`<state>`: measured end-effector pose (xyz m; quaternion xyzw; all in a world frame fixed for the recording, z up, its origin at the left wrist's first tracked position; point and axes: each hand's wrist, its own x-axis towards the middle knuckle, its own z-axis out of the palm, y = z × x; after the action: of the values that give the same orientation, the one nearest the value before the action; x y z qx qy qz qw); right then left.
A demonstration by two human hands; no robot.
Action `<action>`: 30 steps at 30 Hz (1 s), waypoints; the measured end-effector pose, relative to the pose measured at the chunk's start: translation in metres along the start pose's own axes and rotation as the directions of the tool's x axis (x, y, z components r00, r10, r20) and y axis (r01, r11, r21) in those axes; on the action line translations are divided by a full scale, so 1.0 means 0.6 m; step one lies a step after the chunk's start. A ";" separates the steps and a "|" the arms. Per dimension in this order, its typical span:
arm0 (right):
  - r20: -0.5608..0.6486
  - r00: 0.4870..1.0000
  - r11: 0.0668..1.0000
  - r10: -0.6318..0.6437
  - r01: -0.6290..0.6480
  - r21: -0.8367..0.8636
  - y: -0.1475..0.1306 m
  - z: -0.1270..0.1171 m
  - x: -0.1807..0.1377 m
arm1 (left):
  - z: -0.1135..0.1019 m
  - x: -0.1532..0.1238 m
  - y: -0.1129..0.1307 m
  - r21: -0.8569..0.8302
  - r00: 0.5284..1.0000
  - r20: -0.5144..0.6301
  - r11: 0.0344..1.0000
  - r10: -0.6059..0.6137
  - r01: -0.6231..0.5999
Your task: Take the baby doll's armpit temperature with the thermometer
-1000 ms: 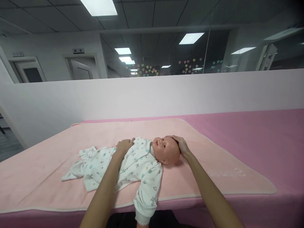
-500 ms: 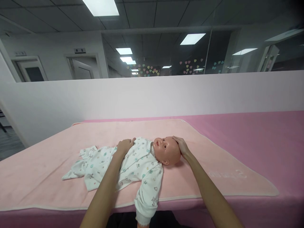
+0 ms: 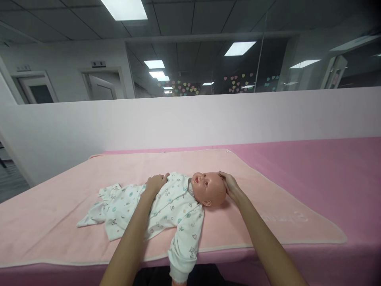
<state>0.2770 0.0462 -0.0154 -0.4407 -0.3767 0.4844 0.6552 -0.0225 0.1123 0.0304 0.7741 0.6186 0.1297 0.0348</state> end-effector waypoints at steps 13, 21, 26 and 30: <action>0.057 0.976 0.967 -0.211 0.217 -0.134 -0.015 0.010 -0.009 | -0.004 -0.005 0.005 -0.018 1.000 0.001 1.000 -0.006 0.006; 0.097 0.988 0.984 -0.119 0.130 -0.124 -0.009 0.014 -0.010 | -0.005 -0.006 0.005 -0.020 1.000 0.003 1.000 0.003 -0.003; 0.010 1.000 1.000 0.002 -0.002 0.006 0.006 -0.008 0.006 | -0.005 -0.004 0.005 -0.023 1.000 0.004 1.000 -0.002 0.002; -0.102 0.991 0.995 -0.090 0.093 0.035 0.002 -0.024 0.016 | -0.003 -0.003 0.003 -0.039 1.000 0.004 0.999 -0.006 0.006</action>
<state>0.2921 0.0526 -0.0208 -0.4336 -0.3536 0.4385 0.7033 -0.0216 0.1101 0.0325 0.7715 0.6184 0.1402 0.0513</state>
